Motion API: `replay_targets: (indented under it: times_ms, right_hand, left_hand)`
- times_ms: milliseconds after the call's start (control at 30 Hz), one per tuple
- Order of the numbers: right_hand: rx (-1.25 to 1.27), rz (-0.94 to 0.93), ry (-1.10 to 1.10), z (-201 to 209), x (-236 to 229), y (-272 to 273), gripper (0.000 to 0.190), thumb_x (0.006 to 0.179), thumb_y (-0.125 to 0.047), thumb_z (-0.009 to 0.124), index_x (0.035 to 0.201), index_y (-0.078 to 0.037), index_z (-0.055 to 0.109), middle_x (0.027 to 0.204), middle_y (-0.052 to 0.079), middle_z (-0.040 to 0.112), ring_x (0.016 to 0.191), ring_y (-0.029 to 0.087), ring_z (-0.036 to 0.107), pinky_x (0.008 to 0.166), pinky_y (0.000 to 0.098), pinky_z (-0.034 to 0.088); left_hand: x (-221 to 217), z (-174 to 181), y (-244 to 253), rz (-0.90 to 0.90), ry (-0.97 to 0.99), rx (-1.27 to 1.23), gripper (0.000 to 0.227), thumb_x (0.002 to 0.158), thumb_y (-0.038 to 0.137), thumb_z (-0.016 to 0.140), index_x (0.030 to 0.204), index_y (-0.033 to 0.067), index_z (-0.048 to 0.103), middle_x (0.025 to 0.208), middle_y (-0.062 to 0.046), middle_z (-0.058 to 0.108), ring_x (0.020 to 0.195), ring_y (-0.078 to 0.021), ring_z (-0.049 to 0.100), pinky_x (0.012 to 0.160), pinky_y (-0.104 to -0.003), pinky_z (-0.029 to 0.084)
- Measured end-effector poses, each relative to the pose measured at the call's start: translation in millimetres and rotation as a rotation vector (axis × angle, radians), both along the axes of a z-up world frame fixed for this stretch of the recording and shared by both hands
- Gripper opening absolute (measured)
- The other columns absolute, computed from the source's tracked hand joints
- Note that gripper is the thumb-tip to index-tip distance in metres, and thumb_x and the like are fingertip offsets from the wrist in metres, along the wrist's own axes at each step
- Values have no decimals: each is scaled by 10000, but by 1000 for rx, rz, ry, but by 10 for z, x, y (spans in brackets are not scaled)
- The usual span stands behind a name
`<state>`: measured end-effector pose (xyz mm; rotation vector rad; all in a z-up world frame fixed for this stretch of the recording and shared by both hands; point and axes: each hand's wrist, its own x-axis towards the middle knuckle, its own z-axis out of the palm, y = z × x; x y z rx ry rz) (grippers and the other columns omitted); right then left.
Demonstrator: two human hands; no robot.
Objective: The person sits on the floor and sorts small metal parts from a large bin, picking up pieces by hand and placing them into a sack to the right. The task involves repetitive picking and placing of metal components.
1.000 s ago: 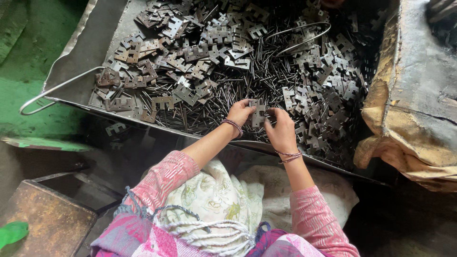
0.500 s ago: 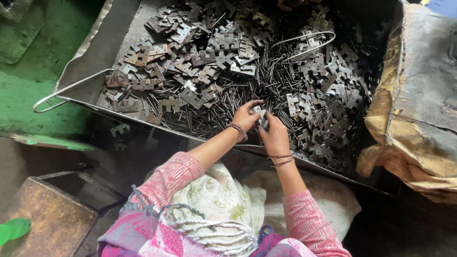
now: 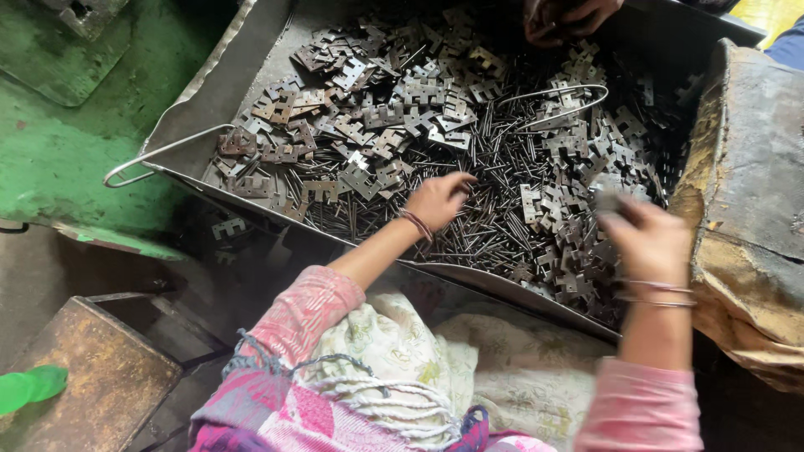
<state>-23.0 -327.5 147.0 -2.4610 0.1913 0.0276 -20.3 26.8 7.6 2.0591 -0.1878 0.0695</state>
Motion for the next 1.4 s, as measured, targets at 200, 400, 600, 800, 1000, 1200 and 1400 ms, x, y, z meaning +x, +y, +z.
replay_targets:
  times_ms: [200, 400, 600, 800, 1000, 1200, 1400]
  right_hand:
    - [-184, -101, -254, 606, 372, -1092, 364, 964, -215, 770, 1306, -92, 756, 1143, 125, 754, 975, 190, 707, 837, 344, 558]
    - [-415, -148, -250, -13, 486, -900, 300, 956, -135, 720, 1248, -78, 764, 1107, 138, 756, 966, 215, 713, 872, 354, 565]
    - [-478, -13, -373, -79, 433, -824, 262, 949, -55, 671, 1190, -64, 773, 1070, 151, 758, 956, 241, 720, 906, 364, 572]
    - [-320, 305, -283, -370, 113, 381, 360, 853, -14, 683, 1201, -53, 767, 1131, 180, 742, 1026, 319, 709, 958, 397, 555]
    - [-350, 835, -206, -1118, 6, 1703, 386, 826, -26, 674, 1208, -78, 682, 1193, 132, 650, 1082, 319, 642, 864, 405, 567]
    - [-380, 832, -214, -1480, 32, 1754, 142, 871, -37, 657, 1007, -43, 616, 1026, 109, 576, 1002, 298, 627, 763, 398, 574]
    - [-351, 872, -196, -1133, -95, 1733, 230, 787, -122, 748, 975, -73, 624, 997, 96, 594, 990, 305, 630, 748, 426, 566]
  left_hand:
    - [262, -144, 984, 109, 209, 866, 219, 859, 113, 709, 1077, 93, 713, 1119, -121, 731, 1133, -335, 664, 920, -440, 583]
    - [182, -439, 1214, 2, 206, 863, 531, 783, 82, 788, 1268, 82, 573, 1203, -122, 678, 1194, -347, 599, 923, -470, 566]
    - [122, -294, 1169, -99, 302, 797, 569, 767, 7, 715, 1304, 27, 530, 1342, -195, 519, 1184, -403, 574, 961, -490, 532]
    - [73, -109, 995, -102, 369, 707, 523, 747, 27, 680, 1252, -22, 553, 1365, -253, 483, 1174, -467, 569, 1012, -503, 498]
    - [40, -193, 974, -51, 244, 475, 388, 786, 109, 741, 1159, 22, 682, 1305, -247, 591, 1186, -422, 595, 1046, -467, 494]
    - [73, -318, 890, 173, 273, 463, 590, 738, 249, 882, 1240, 46, 647, 1229, -214, 646, 1174, -398, 600, 1031, -457, 483]
    - [160, -441, 839, 149, 296, 438, 617, 693, 193, 880, 1260, 93, 657, 1205, -188, 669, 1163, -385, 593, 1033, -453, 476]
